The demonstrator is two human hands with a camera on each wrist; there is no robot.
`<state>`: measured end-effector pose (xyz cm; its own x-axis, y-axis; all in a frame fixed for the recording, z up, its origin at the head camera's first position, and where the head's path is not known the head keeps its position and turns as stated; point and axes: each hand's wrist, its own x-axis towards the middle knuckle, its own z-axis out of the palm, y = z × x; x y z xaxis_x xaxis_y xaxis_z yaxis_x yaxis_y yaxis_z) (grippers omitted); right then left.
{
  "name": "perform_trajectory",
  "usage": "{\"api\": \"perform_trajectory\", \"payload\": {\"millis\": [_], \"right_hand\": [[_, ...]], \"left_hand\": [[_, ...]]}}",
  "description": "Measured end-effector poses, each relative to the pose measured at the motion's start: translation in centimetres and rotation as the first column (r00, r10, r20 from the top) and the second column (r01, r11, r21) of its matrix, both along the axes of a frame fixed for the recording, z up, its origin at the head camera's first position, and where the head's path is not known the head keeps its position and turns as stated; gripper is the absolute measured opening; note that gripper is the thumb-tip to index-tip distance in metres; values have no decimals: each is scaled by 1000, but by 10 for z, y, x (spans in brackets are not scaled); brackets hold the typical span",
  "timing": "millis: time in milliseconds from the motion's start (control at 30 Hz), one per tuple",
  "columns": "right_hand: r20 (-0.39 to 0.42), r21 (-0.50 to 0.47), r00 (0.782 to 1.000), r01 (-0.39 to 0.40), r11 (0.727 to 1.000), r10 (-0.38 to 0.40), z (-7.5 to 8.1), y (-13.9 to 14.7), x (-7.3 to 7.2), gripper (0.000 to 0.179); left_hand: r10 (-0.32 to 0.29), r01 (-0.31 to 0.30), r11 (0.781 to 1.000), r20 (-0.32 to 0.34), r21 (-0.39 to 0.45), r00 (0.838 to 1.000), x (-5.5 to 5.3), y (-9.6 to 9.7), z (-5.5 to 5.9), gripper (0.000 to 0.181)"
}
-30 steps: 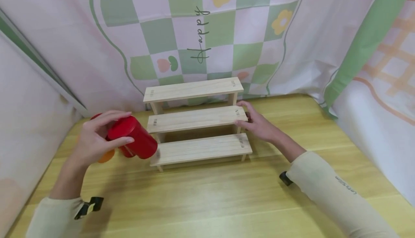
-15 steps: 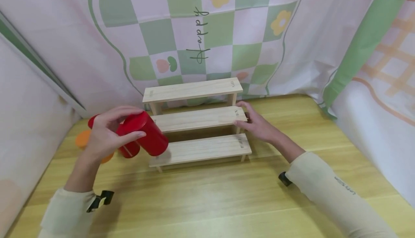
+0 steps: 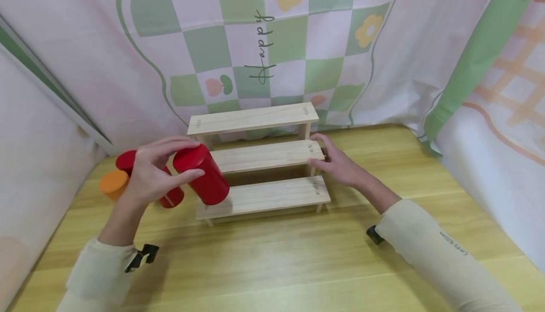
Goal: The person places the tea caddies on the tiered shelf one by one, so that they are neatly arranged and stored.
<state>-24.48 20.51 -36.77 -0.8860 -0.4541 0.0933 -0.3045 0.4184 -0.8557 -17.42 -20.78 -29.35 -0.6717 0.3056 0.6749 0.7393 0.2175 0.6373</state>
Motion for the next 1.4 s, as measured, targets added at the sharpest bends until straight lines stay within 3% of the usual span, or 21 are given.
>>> {"api": "perform_trajectory", "payload": {"millis": [567, 1400], "right_hand": [[6, -8, 1000, -5, 1000, 5, -3, 1, -2, 58], [-8, -4, 1000, -5, 1000, 5, -4, 1, -2, 58]], "left_hand": [[-71, 72, 997, -6, 31, 997, -14, 17, -1, 51], [53, -52, 998, 50, -25, 997, -20, 35, 2, 48]]}}
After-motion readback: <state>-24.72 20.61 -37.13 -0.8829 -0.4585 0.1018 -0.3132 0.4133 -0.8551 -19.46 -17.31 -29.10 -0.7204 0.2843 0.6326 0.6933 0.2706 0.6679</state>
